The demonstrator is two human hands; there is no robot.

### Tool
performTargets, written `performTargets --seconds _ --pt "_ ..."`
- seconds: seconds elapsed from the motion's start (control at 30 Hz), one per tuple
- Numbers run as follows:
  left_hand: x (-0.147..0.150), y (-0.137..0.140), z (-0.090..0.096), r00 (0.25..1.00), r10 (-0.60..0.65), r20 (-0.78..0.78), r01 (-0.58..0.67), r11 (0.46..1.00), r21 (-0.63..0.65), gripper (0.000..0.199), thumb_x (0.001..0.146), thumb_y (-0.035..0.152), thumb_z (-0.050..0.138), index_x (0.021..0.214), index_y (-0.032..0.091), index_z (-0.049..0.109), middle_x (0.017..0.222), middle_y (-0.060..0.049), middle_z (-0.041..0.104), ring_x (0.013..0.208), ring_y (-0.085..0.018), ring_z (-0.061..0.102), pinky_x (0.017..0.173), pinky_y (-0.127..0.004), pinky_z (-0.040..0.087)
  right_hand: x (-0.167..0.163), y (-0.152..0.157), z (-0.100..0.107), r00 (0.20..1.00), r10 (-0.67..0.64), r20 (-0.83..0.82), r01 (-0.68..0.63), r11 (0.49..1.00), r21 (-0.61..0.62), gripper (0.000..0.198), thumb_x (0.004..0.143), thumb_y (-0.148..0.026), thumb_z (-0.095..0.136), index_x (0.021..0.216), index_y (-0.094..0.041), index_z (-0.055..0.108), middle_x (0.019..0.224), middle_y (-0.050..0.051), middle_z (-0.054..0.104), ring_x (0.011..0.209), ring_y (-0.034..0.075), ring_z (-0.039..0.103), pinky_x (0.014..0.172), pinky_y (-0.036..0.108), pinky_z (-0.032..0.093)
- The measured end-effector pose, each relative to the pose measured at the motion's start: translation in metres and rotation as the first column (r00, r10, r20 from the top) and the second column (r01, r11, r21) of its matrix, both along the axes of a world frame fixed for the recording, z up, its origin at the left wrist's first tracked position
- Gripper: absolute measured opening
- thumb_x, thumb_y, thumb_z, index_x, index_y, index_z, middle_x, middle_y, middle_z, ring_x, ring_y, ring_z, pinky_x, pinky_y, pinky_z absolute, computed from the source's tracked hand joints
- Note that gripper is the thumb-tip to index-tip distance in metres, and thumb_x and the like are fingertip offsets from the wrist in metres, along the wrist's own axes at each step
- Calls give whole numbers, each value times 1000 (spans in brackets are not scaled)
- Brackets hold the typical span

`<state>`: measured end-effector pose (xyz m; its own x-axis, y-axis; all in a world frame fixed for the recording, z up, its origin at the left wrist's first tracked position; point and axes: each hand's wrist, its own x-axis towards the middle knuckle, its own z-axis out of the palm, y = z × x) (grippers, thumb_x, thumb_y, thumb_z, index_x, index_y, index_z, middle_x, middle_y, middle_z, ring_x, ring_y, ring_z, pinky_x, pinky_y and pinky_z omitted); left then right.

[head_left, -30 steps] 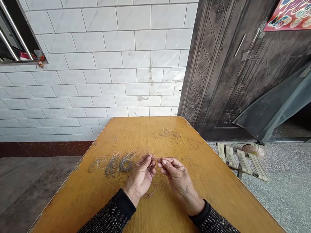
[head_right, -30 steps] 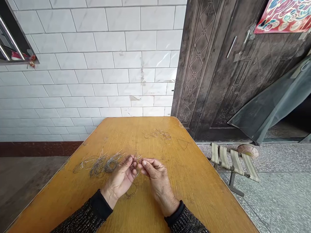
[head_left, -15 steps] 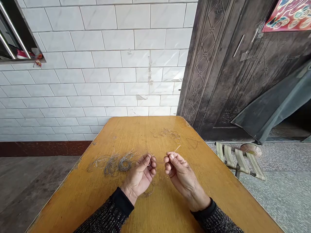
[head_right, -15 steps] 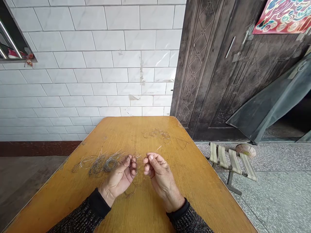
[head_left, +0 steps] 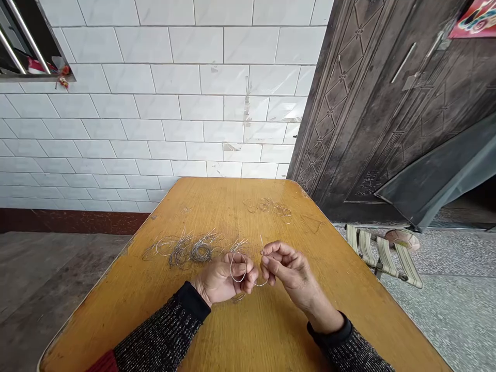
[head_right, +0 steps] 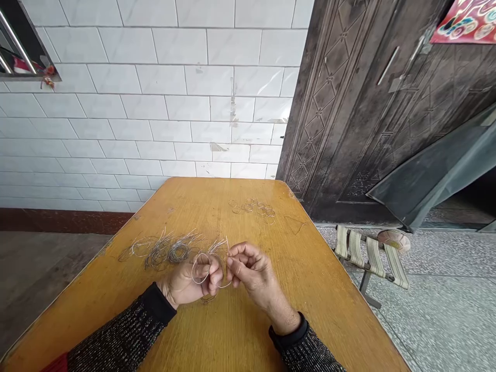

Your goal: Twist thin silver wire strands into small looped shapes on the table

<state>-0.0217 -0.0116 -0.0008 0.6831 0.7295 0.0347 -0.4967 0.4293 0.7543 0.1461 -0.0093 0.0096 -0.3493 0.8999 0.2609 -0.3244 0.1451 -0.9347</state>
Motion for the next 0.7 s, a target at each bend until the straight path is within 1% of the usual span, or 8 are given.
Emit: performTargets --seconds 0.1,0.17,0.33,0.43,0.5,0.57,0.6,0.7 --pt "-5 -2 1 995 -54 -87 53 998 -19 18 64 27 74 65 13 62 65 -3 58 55 -10 53 51 -22 35 5 -3 -2 978 -78 194 47 986 158 8 75 -26 62 78 -19 61 50 -4 55 41 7 45 42 19 37" --pt "-6 -3 3 990 -67 -123 64 997 -32 19 62 28 75 63 13 63 63 -3 56 54 -11 51 51 -24 33 8 -5 -3 934 -145 326 38 949 313 8 77 -24 58 76 -19 64 53 -3 54 44 8 44 44 20 37" --pt "-7 -5 6 981 -109 -160 103 994 -46 25 56 32 79 59 13 64 56 -5 53 54 -14 50 50 -26 31 14 -10 4 755 -365 545 -101 756 646 20 82 -17 46 82 -19 66 59 0 55 51 10 47 49 22 36" --pt "-7 -5 5 978 -117 -173 108 992 -58 24 55 32 79 58 14 64 55 -4 52 53 -13 49 50 -26 32 16 -12 5 656 -460 598 -223 639 736 25 83 -13 41 87 -18 65 63 2 57 54 11 49 51 22 34" --pt "-7 -3 3 980 -101 -169 89 993 -78 23 57 30 78 58 14 63 55 -3 53 51 -12 49 49 -25 33 15 -12 3 616 -519 593 -251 584 772 26 84 -13 39 88 -18 65 64 3 57 55 11 50 51 21 34" --pt "-5 0 0 987 -28 -156 8 992 -128 20 60 27 77 61 13 62 57 -2 56 50 -10 50 48 -23 35 13 -9 -2 580 -599 552 -180 567 804 25 84 -14 40 87 -17 64 63 2 58 53 11 51 50 21 34" --pt "-4 2 -2 988 37 -148 -61 984 -165 18 63 25 75 63 13 62 59 -2 57 49 -8 50 48 -21 36 12 -8 -5 560 -637 530 -113 576 810 24 84 -15 41 86 -17 64 62 2 58 51 10 51 50 20 34" --pt "2 6 -7 949 290 -122 -313 912 -265 12 67 18 71 74 13 63 68 -2 61 54 -5 54 51 -16 40 8 -2 -11 498 -727 472 122 598 792 21 82 -17 43 84 -16 64 59 2 61 47 10 52 48 19 36"
